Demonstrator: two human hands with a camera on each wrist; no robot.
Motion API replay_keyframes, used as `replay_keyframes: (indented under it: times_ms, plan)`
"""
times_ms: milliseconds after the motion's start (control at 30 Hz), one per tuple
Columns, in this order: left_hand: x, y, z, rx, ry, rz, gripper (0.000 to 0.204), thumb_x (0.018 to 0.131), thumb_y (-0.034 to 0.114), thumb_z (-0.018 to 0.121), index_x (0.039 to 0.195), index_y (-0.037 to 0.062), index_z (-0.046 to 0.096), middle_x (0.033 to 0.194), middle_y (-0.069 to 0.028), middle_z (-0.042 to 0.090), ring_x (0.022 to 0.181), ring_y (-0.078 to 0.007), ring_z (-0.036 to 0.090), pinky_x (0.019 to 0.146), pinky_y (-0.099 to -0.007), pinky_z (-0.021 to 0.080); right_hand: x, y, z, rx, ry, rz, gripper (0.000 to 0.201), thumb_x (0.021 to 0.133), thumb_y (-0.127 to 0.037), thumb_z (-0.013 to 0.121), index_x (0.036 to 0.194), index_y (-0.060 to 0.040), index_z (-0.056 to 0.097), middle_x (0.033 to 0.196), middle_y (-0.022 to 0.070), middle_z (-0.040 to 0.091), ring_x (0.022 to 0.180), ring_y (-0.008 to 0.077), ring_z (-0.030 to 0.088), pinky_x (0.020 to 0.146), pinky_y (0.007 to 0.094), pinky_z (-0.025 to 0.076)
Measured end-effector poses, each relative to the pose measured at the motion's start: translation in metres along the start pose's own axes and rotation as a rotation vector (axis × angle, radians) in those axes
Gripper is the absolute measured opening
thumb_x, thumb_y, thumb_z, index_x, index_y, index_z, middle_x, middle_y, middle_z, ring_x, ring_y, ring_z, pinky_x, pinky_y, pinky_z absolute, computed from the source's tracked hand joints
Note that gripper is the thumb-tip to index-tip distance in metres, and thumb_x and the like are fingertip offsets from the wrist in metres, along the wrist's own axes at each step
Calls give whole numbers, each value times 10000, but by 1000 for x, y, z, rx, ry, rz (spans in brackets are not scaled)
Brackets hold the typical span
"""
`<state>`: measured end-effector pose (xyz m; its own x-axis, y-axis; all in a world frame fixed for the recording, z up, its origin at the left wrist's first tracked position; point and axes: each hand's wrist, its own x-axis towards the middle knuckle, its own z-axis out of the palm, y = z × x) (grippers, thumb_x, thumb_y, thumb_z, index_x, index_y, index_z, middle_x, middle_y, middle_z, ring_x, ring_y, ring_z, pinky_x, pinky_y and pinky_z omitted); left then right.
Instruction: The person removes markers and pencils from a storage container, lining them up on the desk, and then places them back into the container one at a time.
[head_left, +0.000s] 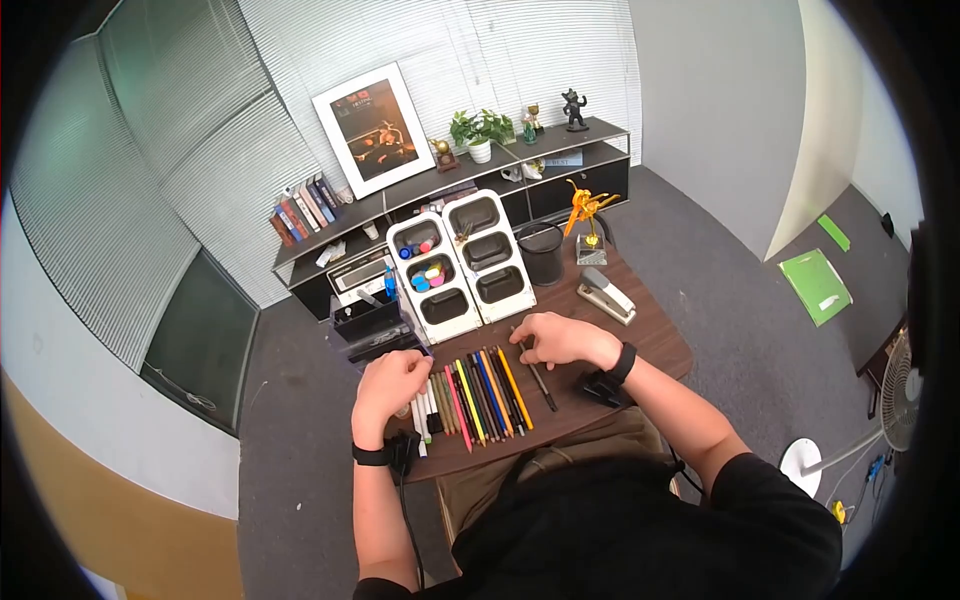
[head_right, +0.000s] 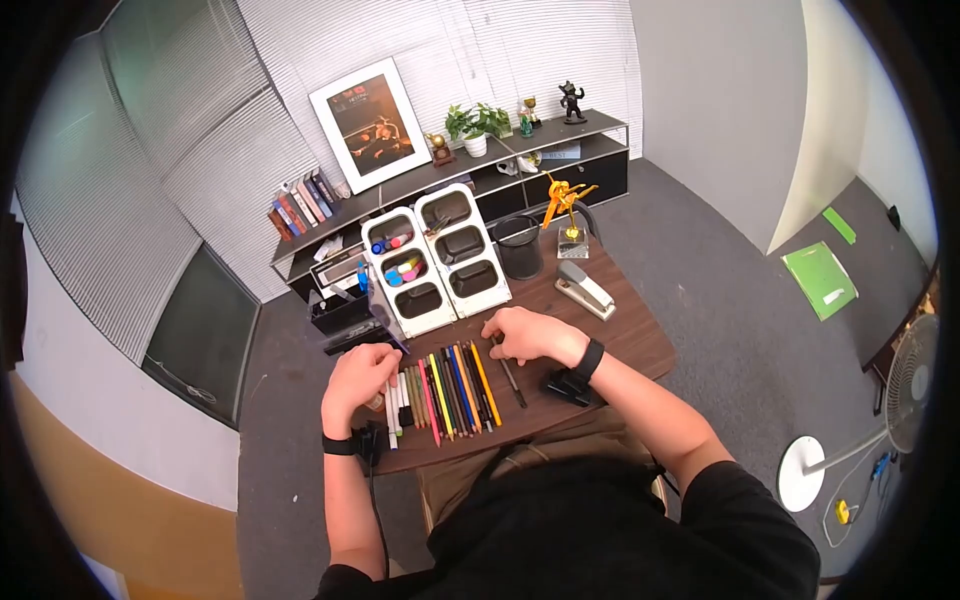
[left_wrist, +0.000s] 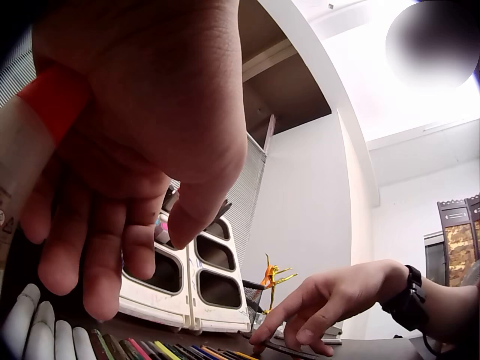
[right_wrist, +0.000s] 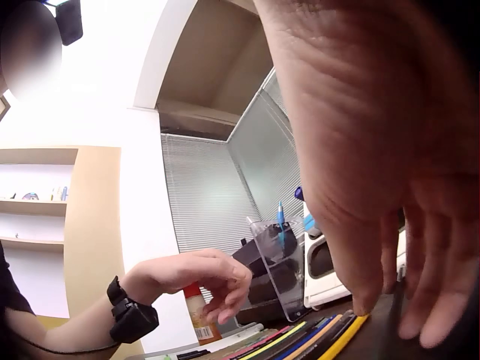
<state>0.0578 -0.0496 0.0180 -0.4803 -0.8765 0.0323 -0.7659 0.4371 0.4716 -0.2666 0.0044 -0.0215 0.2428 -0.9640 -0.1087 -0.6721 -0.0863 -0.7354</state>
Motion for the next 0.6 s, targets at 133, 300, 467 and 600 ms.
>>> replay_keyframes:
  times_ms: [133,300,467,600]
  plan:
    - [0,0,0,-7,-4,-17,430,1057,376,599,800,62,740,712,-71,767,718,-288,764,715,-429,564,0,2,6,27,-53,-4,551,934,-26,741,1472,67,664,1258,225,751,797,258,820,704,375,656]
    - [1,1,0,3,-10,-15,436,1062,378,595,799,62,739,705,-71,766,707,-284,766,711,-424,567,-1,2,10,84,-95,-32,579,930,17,698,1499,95,624,1288,268,740,824,269,828,729,374,662]
    - [0,1,0,1,-12,-22,442,1064,379,594,797,59,740,702,-70,767,704,-286,768,718,-424,574,4,2,11,174,-158,-25,613,939,65,670,1540,120,562,1305,265,734,851,271,818,751,369,683]
    - [1,-1,1,22,3,-2,440,1065,379,594,800,60,742,703,-71,768,707,-288,769,722,-426,576,-3,-13,9,295,-237,11,578,994,67,655,1554,128,529,1396,227,643,1039,269,794,832,351,708]
